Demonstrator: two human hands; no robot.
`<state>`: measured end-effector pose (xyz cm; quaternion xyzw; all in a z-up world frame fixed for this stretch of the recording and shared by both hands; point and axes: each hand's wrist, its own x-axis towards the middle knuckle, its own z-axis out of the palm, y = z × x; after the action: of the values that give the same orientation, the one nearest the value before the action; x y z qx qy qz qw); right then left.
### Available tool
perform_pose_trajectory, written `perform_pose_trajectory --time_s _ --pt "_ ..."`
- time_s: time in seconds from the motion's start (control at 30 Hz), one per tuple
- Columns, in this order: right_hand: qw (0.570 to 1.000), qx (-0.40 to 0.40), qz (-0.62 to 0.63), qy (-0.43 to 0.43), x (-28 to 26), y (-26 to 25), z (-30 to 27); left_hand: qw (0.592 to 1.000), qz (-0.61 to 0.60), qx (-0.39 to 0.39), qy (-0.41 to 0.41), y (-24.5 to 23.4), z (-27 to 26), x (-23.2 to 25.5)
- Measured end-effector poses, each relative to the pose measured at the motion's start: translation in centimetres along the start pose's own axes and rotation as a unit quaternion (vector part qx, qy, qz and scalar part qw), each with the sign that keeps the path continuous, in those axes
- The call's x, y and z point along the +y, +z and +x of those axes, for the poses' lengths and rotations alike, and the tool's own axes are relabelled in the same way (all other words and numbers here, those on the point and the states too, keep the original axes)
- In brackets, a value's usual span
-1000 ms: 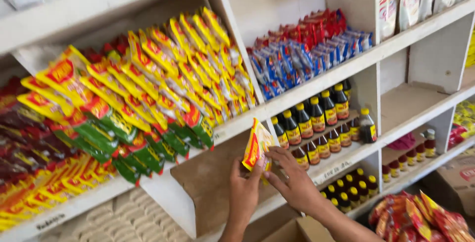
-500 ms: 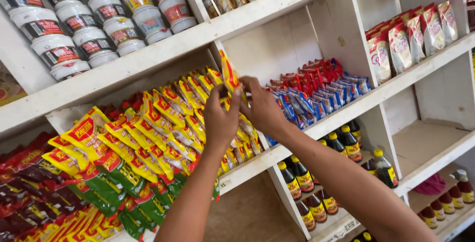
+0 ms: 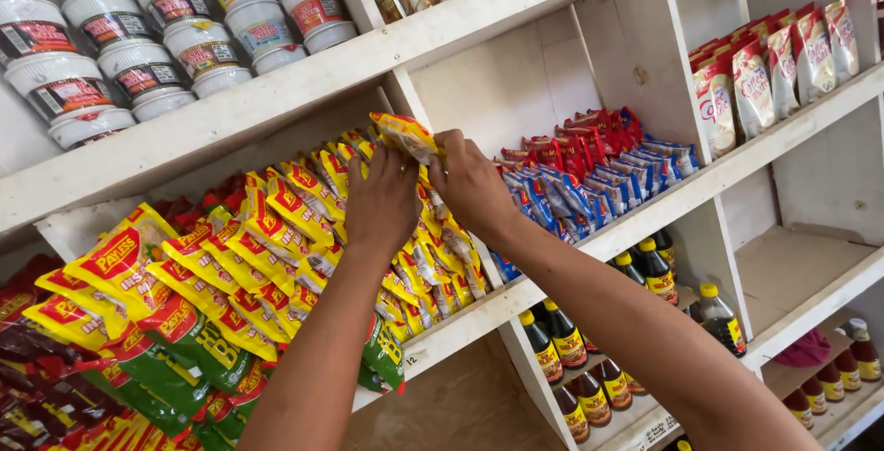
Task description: The person takes packets of instant noodles from a cardboard box and places them onto a white shelf. They then pick up packets of snacks from a bucket and place them on a different shelf.
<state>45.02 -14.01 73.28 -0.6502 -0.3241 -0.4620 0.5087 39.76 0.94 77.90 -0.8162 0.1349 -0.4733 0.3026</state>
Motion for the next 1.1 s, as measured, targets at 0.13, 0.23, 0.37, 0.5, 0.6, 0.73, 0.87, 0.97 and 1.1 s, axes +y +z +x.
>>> perform_pose_trajectory --time_s 0.13,0.23,0.37,0.5,0.6,0.73,0.87,0.97,1.1 --pt "0.995 0.007 -0.067 -0.080 -1.8 -0.2 0.3 0.999 0.028 -0.024 -0.008 1.0 0.5 -0.3" --pt "0.993 -0.026 -0.099 -0.054 -2.8 -0.2 1.2 0.999 0.046 0.009 -0.004 1.9 0.6 -0.7" --pt "0.986 -0.064 -0.153 -0.027 -2.8 0.5 2.7 0.996 0.074 0.047 0.010 2.4 0.5 -1.1" --pt "0.975 -0.094 -0.200 -0.024 -3.5 0.9 4.0 0.995 0.094 -0.013 0.014 1.5 0.3 -0.9" --pt "0.954 -0.114 -0.275 -0.033 -3.1 1.5 5.2 0.990 0.131 -0.054 0.021 0.9 0.2 -0.8" --pt "0.926 -0.122 -0.350 -0.070 -1.4 3.0 6.2 0.988 0.150 -0.037 0.024 1.6 0.1 -0.9" --pt "0.920 -0.144 -0.359 -0.067 -1.1 4.0 5.6 0.987 0.135 -0.080 0.021 1.0 0.1 -1.1" --pt "0.917 -0.168 -0.357 -0.054 -0.7 4.2 5.5 0.985 0.130 -0.114 0.016 1.1 0.3 -0.8" --pt "0.921 -0.151 -0.355 -0.056 -0.4 4.7 6.7 0.985 0.136 -0.108 0.017 1.5 0.1 -0.5"
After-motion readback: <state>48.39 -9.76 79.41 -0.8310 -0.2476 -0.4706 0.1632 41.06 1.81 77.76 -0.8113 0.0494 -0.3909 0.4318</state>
